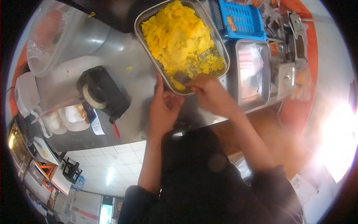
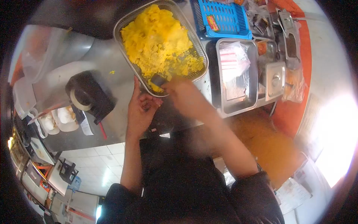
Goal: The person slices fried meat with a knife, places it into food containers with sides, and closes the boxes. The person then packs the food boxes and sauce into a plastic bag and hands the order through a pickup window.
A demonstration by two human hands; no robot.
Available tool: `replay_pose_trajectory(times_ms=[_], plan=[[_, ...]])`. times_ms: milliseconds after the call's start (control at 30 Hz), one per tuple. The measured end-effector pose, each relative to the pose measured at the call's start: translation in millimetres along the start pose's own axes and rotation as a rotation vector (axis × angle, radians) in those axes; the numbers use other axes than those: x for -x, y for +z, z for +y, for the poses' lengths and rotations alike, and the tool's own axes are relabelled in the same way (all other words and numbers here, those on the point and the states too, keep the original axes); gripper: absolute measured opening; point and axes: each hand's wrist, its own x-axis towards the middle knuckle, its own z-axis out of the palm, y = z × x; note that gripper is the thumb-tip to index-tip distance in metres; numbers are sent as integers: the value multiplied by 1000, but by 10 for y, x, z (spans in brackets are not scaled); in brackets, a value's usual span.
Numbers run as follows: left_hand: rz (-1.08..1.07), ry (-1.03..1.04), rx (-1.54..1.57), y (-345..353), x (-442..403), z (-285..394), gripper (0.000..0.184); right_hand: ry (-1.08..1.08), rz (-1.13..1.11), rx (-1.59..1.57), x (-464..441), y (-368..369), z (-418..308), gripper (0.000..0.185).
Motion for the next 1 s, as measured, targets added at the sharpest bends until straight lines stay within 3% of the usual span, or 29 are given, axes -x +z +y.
replay_pose_trajectory(times_ms=[67,133,267,400,467,533,600,667,733,833,1000], plan=[[-48,-4,-95,-56,8,70,97,113,-58,-76,-34,-223,-69,19],[-83,13,-110,-122,5,62,98,529,-167,-411,-78,-342,-85,22],[-158,30,-114,-215,8,-16,99,594,-42,-712,-15,-318,94,31],[-205,54,-193,-500,321,189,94,671,146,-724,2,-423,-170,32],[-240,89,-120,-774,499,29,87,605,220,-788,14,-449,-321,28],[-351,42,-307,-1123,750,-63,74,618,311,-794,-37,-420,-751,28],[-326,23,-300,-1515,1050,-173,68,395,107,-852,-69,-309,-850,26],[-327,15,-292,-1968,1358,-273,62,437,30,-859,-214,-14,-1400,25],[-254,-131,-208,-2318,1631,-348,61,444,-65,-958,-332,468,-1860,26],[-103,-118,-277,-2843,2027,-429,61,435,-228,-923,-609,1227,-2436,27],[198,-134,-250,-3383,2512,-508,56,94,-139,-132,-1006,2429,-2786,26]])
